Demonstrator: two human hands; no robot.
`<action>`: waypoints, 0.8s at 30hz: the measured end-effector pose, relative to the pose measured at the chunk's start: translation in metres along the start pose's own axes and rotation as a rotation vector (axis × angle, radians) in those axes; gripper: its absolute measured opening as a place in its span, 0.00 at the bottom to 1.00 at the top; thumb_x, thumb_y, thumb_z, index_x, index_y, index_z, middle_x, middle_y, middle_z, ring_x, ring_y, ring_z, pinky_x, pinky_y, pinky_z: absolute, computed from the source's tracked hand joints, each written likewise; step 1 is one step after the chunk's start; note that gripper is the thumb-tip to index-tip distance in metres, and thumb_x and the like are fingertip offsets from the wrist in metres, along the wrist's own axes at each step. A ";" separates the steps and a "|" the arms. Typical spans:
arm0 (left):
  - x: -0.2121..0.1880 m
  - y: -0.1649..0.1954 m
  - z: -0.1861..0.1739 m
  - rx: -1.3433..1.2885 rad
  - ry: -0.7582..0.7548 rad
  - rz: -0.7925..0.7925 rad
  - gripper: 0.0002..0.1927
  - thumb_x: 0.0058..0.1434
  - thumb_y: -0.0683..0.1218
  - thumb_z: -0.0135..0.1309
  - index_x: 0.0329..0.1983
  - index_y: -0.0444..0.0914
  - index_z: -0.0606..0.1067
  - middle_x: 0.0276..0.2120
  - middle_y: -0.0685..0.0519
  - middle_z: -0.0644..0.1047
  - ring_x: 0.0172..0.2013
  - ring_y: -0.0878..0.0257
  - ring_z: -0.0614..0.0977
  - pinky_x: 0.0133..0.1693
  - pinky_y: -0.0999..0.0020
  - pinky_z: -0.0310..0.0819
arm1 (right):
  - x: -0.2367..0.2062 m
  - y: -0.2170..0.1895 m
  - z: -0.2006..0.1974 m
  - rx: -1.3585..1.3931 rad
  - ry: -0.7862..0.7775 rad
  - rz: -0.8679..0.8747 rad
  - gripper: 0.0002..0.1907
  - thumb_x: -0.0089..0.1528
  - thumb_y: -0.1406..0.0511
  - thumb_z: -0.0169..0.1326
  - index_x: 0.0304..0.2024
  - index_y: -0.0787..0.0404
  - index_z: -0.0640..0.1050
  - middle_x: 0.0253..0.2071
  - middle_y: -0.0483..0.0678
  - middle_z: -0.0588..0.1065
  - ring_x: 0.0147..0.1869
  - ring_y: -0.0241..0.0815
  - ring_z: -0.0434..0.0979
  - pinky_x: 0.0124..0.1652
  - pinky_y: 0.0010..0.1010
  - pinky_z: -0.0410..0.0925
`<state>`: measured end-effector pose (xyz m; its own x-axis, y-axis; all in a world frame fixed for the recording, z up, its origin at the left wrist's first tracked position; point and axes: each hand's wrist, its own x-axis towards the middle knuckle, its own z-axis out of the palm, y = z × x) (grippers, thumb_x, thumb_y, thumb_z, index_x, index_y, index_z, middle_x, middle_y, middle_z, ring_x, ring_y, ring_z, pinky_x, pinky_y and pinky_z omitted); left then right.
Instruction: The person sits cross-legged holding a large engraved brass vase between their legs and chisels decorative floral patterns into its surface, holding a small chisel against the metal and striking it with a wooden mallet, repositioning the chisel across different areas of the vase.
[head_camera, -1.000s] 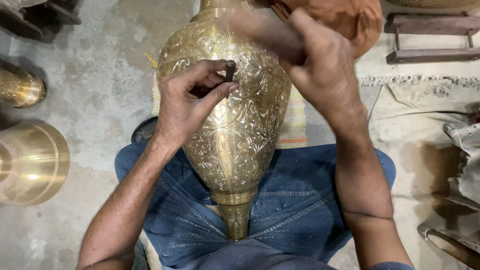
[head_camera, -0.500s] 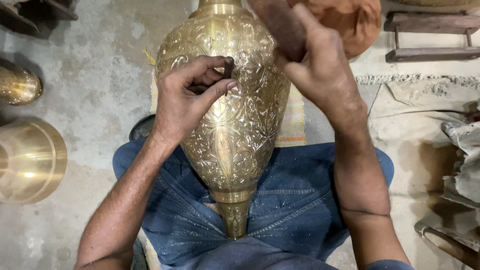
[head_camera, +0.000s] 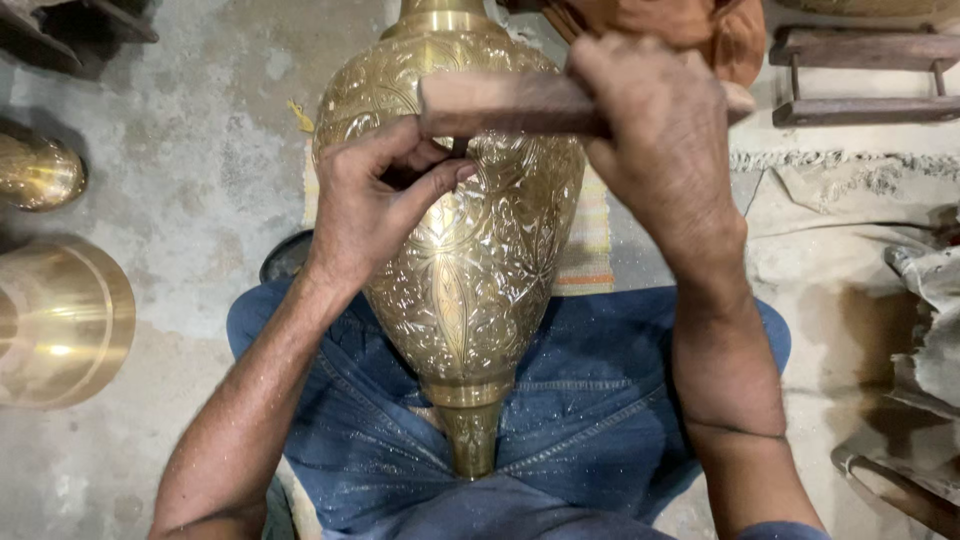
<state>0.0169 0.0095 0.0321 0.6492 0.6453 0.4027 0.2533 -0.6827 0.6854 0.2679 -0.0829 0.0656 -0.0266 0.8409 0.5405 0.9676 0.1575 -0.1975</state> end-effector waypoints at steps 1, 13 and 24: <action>0.000 -0.001 0.000 -0.003 0.007 0.007 0.13 0.66 0.43 0.67 0.50 0.34 0.80 0.33 0.51 0.85 0.33 0.66 0.87 0.36 0.70 0.86 | 0.001 0.001 -0.001 0.223 0.010 0.091 0.16 0.60 0.75 0.61 0.50 0.64 0.74 0.32 0.49 0.78 0.34 0.45 0.80 0.35 0.41 0.71; -0.001 0.001 0.001 -0.016 0.013 0.030 0.10 0.67 0.44 0.67 0.47 0.35 0.80 0.35 0.50 0.85 0.36 0.65 0.88 0.38 0.70 0.88 | -0.010 0.007 0.008 -0.113 0.084 -0.100 0.14 0.62 0.71 0.66 0.45 0.63 0.74 0.34 0.49 0.76 0.39 0.47 0.78 0.39 0.44 0.68; 0.000 0.011 -0.002 -0.072 0.029 0.032 0.15 0.67 0.42 0.66 0.55 0.34 0.79 0.39 0.50 0.85 0.39 0.65 0.88 0.40 0.71 0.87 | -0.006 0.006 0.003 0.198 0.095 -0.042 0.15 0.59 0.75 0.64 0.45 0.68 0.72 0.37 0.54 0.77 0.41 0.52 0.80 0.40 0.44 0.72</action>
<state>0.0176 0.0029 0.0406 0.6346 0.6340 0.4420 0.1796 -0.6772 0.7135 0.2727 -0.0855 0.0584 -0.0328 0.7802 0.6246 0.8977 0.2978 -0.3248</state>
